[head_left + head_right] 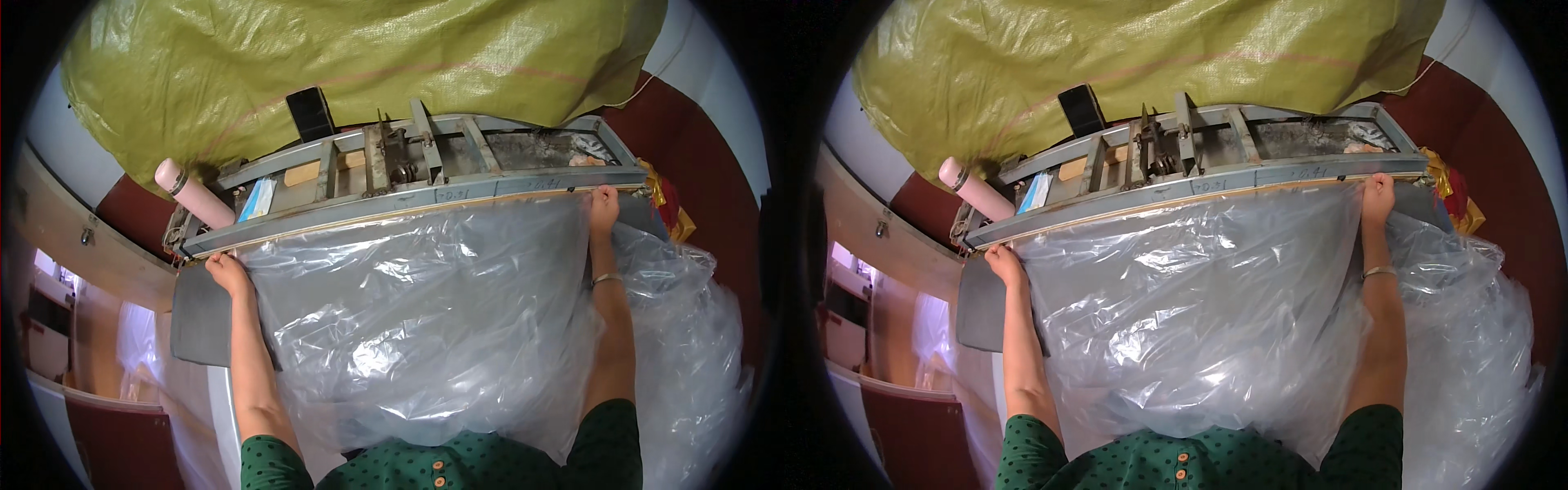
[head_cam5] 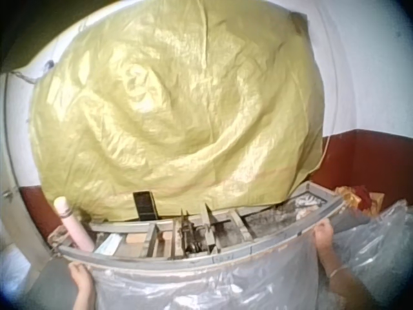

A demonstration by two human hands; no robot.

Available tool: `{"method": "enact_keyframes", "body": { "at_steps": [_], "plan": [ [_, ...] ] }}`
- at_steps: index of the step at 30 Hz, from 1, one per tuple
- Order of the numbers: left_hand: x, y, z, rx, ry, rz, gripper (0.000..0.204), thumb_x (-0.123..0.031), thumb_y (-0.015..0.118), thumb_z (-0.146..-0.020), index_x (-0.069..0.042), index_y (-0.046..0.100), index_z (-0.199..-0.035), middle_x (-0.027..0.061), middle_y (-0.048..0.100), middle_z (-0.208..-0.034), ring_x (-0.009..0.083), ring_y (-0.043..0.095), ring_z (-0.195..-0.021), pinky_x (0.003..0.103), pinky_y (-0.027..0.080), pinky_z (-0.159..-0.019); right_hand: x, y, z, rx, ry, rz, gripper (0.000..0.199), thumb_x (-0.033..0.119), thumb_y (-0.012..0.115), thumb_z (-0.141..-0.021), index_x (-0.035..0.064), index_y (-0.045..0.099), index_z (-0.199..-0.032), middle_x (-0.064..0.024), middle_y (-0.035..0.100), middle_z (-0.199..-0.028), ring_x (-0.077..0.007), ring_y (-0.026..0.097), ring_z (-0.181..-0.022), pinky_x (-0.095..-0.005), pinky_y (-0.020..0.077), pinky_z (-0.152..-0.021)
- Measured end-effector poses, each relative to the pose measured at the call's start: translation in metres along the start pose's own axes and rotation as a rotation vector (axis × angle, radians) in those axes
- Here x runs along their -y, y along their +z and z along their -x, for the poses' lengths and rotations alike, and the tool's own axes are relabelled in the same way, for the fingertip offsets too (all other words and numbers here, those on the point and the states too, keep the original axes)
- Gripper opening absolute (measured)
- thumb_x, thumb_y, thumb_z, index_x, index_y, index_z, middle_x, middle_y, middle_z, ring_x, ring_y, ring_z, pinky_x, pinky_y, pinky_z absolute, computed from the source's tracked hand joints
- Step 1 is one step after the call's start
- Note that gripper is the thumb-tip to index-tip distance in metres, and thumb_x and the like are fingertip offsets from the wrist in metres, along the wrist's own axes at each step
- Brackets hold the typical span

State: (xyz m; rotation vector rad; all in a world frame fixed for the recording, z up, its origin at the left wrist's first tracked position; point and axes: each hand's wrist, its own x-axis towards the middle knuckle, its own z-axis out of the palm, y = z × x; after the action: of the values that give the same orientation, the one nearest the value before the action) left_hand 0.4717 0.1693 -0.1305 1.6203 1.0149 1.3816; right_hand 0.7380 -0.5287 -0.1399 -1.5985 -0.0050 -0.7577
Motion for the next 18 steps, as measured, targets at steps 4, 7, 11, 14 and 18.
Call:
{"method": "enact_keyframes", "body": {
  "at_steps": [4,7,11,14,18],
  "plan": [
    [0.006,-0.030,-0.008,0.291,-0.297,0.389,0.017,-0.014,0.047,-0.087,0.001,0.048,-0.096,0.0093,0.054,-0.087,0.0172,0.052,-0.078,0.028,0.043,-0.071,0.006,0.005,0.001,0.030,0.059,0.029,0.006,0.007,0.054,-0.083,0.0033,0.050,-0.082,-0.0003,0.053,-0.065,-0.0066,0.049,-0.055,-0.0232,0.0412,-0.049],
    [-0.003,-0.040,0.008,0.357,-0.089,-0.038,0.025,-0.017,0.050,-0.087,0.001,0.050,-0.104,0.0097,0.056,-0.093,0.0204,0.053,-0.085,0.032,0.044,-0.078,0.000,-0.010,-0.005,0.092,-0.017,0.195,0.010,0.010,0.057,-0.083,0.0023,0.051,-0.086,-0.0031,0.057,-0.070,-0.0095,0.054,-0.063,-0.0254,0.0435,-0.057],
    [-0.008,-0.061,0.037,0.340,0.422,-0.385,0.021,-0.013,0.057,-0.080,0.003,0.059,-0.093,0.0169,0.060,-0.089,0.0289,0.057,-0.084,0.035,0.044,-0.077,0.054,0.005,0.035,0.171,-0.225,0.344,0.018,0.014,0.063,-0.080,0.0026,0.055,-0.091,-0.0057,0.060,-0.077,-0.0138,0.056,-0.070,-0.0265,0.0442,-0.066],
    [-0.015,-0.065,0.043,0.284,0.378,-0.312,0.009,-0.008,0.057,-0.077,-0.001,0.062,-0.079,0.0157,0.061,-0.079,0.0315,0.057,-0.076,0.037,0.045,-0.072,0.092,-0.016,0.062,0.162,-0.419,0.330,0.019,0.013,0.066,-0.079,0.0021,0.057,-0.092,-0.0051,0.060,-0.078,-0.0129,0.055,-0.071,-0.0258,0.0444,-0.068],
    [-0.033,-0.070,0.079,0.403,0.345,-0.156,0.008,-0.008,0.054,-0.080,0.000,0.057,-0.078,0.0143,0.059,-0.077,0.0273,0.056,-0.073,0.034,0.044,-0.069,0.092,-0.127,0.090,0.117,-0.237,0.355,0.016,0.013,0.065,-0.081,0.0012,0.056,-0.087,-0.0030,0.056,-0.075,-0.0093,0.050,-0.070,-0.0222,0.0421,-0.065]
  ]
}}
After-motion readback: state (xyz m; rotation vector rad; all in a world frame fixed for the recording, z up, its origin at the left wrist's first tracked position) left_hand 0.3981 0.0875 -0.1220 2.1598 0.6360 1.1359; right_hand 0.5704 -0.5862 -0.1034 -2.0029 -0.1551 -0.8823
